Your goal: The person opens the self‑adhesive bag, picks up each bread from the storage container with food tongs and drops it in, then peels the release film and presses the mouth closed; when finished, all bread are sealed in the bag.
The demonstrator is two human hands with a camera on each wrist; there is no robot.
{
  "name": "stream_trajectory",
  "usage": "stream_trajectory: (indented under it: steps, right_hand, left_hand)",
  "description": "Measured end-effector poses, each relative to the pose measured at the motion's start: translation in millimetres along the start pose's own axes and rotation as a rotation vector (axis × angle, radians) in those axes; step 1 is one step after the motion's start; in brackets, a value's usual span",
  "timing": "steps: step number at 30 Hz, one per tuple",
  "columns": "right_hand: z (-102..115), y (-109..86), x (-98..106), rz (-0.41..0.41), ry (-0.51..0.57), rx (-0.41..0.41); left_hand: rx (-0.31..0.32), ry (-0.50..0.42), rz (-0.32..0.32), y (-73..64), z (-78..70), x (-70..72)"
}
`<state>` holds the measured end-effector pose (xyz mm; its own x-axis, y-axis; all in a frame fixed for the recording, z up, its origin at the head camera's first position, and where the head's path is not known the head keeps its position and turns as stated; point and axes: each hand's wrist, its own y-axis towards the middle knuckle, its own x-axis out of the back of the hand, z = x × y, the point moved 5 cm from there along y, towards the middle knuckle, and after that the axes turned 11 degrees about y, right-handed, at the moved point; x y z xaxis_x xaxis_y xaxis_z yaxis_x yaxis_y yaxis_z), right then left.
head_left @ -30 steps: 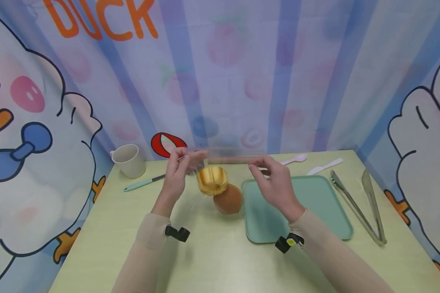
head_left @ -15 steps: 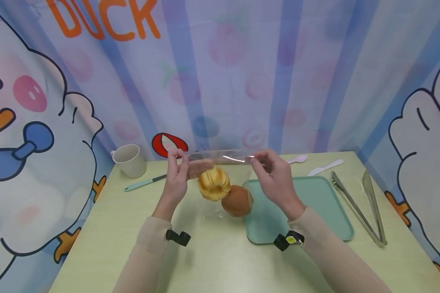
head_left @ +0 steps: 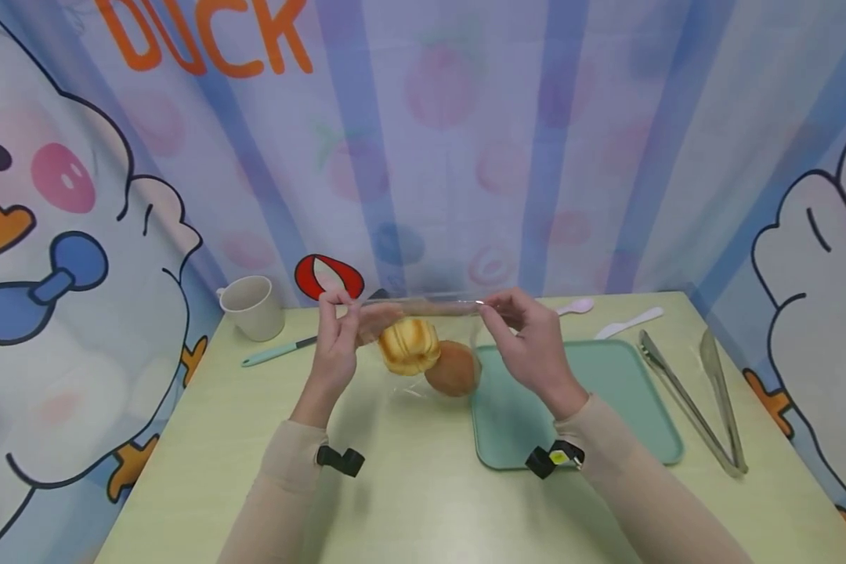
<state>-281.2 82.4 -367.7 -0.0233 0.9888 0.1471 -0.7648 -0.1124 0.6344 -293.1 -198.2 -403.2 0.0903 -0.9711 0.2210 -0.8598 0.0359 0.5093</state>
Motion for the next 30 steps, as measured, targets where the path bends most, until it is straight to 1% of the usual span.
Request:
stream_trajectory:
  steps: [1, 2, 5, 7, 9, 11, 13, 14, 15, 16, 19, 20, 22, 24, 26, 27, 28, 30]
  right_hand:
    - [0, 0.5, 0, -0.006, 0.000, 0.005]
    - [0, 0.7, 0, -0.010, -0.003, 0.011]
    - [1, -0.1, -1, -0.010, -0.013, 0.037]
    - [1, -1.5, -2, -0.004, -0.030, 0.062]
    - [2, -2.5, -4, 0.006, -0.034, 0.075]
    - [2, -2.7, -6, 0.012, -0.029, 0.068]
    - [-2, -2.0, -8, 0.019, 0.002, 0.018]
    - [-5, -1.5, -8, 0.020, 0.035, -0.021]
    - [-9, -1.2, -9, 0.022, 0.071, -0.063]
    - [-13, -1.3, -10, 0.021, 0.111, -0.115]
    - [-29, -3.9, -14, 0.009, 0.269, -0.290]
    - [-34, -5.5, -15, 0.001, 0.318, -0.344]
    - [-43, -9.7, -17, -0.025, 0.383, -0.440]
    - [-51, -13.6, -20, -0.039, 0.415, -0.511]
    - [-55, -15.8, -23, -0.043, 0.429, -0.551]
    - [-56, -16.2, -24, -0.039, 0.429, -0.553]
    - [-56, -16.1, -26, -0.027, 0.425, -0.547]
    - [-54, -15.1, -30, -0.004, 0.425, -0.512]
  left_hand:
    - [-0.010, 0.006, 0.002, 0.2, -0.3, -0.1]
    - [-0.025, 0.001, 0.018, 0.5, -1.1, -1.0]
    - [-0.065, -0.035, 0.063, 1.1, -3.1, -3.6]
    - [-0.076, -0.052, 0.087, 0.6, -3.5, -4.7]
    - [-0.051, -0.042, 0.068, -0.4, -2.0, -2.8]
    - [-0.017, -0.034, 0.073, -0.9, 0.4, -1.8]
    - [0.037, -0.021, 0.072, -1.7, 3.6, -0.8]
    - [0.065, -0.018, 0.071, -2.0, 6.0, -0.1]
    - [0.085, -0.019, 0.085, -1.7, 8.2, -0.7]
    - [0.107, -0.031, 0.102, -1.9, 10.5, -1.7]
    - [0.193, -0.054, 0.100, -4.5, 19.8, -2.2]
    - [0.213, -0.061, 0.102, -5.7, 22.8, -2.4]
    - [0.255, -0.078, 0.101, -9.3, 28.0, -3.0]
    - [0.287, -0.072, 0.084, -13.6, 32.9, -2.1]
    - [0.305, -0.074, 0.055, -17.6, 36.5, -0.8]
    - [0.307, -0.074, 0.037, -19.5, 37.7, 0.0]
    - [0.302, -0.075, 0.015, -21.2, 38.6, 1.0]
    - [0.268, -0.102, -0.028, -23.8, 38.9, 2.4]
